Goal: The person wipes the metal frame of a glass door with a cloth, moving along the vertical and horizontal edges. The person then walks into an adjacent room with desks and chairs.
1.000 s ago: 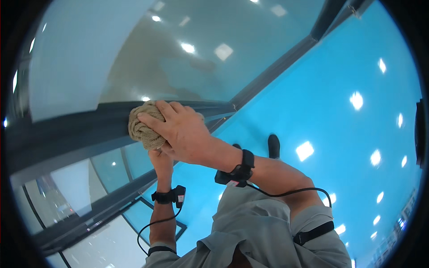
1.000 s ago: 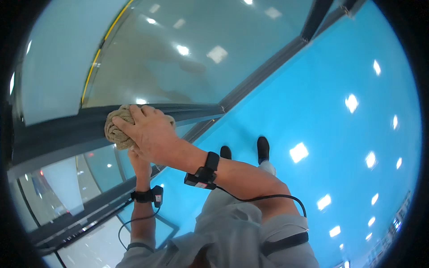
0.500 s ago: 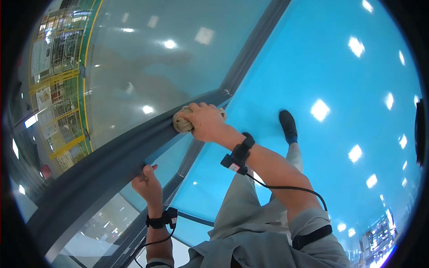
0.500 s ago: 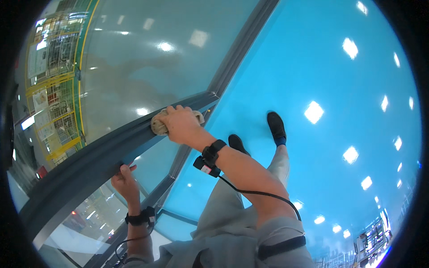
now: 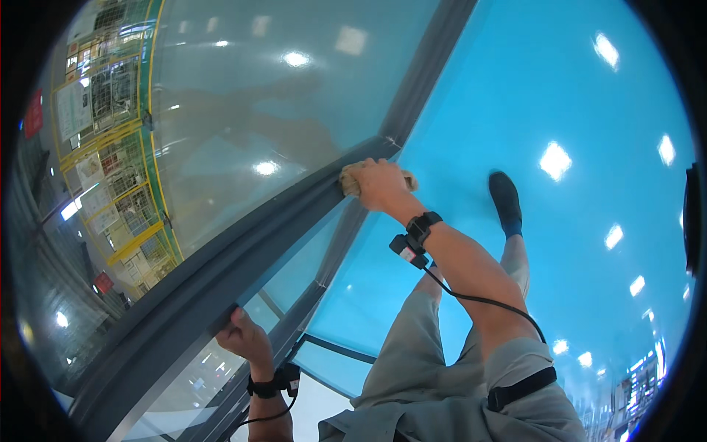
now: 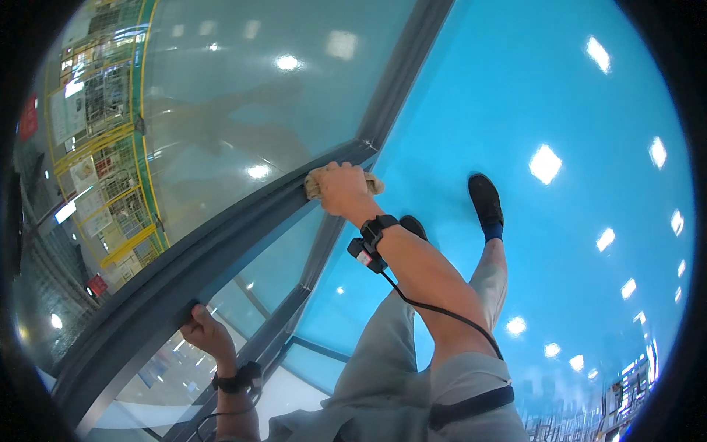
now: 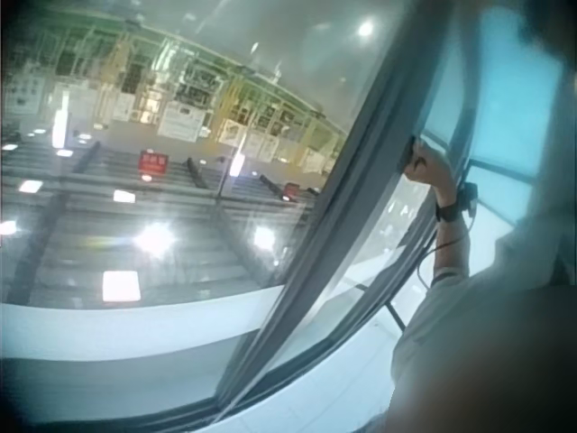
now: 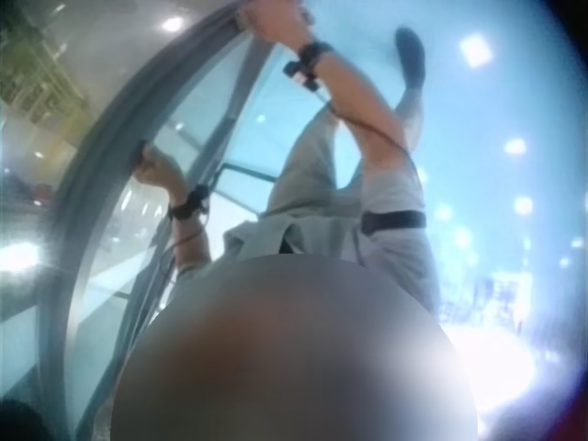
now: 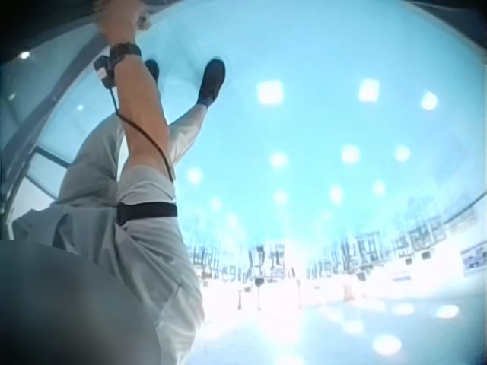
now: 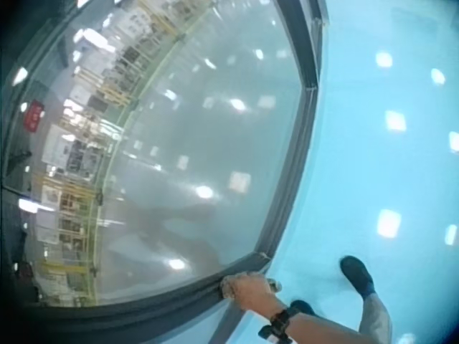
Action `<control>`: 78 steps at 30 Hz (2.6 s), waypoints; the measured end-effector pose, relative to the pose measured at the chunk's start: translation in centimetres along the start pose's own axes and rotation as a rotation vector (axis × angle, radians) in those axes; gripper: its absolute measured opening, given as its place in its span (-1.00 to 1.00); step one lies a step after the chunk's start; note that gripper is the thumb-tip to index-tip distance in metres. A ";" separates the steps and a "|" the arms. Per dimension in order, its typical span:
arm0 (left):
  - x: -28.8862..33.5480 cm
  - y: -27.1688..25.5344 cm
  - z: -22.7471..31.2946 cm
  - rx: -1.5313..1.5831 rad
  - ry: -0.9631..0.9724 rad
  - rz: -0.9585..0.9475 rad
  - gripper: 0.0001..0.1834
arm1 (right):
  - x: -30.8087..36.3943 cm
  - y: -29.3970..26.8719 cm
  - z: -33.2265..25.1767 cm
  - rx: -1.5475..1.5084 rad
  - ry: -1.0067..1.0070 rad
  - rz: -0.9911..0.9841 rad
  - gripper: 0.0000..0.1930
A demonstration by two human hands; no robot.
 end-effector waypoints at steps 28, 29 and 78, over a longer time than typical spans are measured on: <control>1.0 0.0 -2.5 -0.147 0.051 0.301 -0.23 | -5.0 5.9 6.1 -0.014 -0.027 -0.123 -0.43; 1.1 0.4 -1.9 -0.156 0.091 0.340 -0.23 | -5.8 6.7 7.0 0.019 -0.010 -0.126 -0.43; 0.8 -0.2 -2.3 -0.106 0.050 0.249 -0.11 | 6.7 3.8 -2.4 -0.972 0.230 0.777 -0.29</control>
Point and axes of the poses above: each hand's wrist, its own x-axis away from the middle knuckle, its own y-axis out of the palm, z = x × y, the point moved 8 cm from there along -x, towards the middle knuckle, and after that the axes turned 13 degrees about x, right-handed, at the moved point
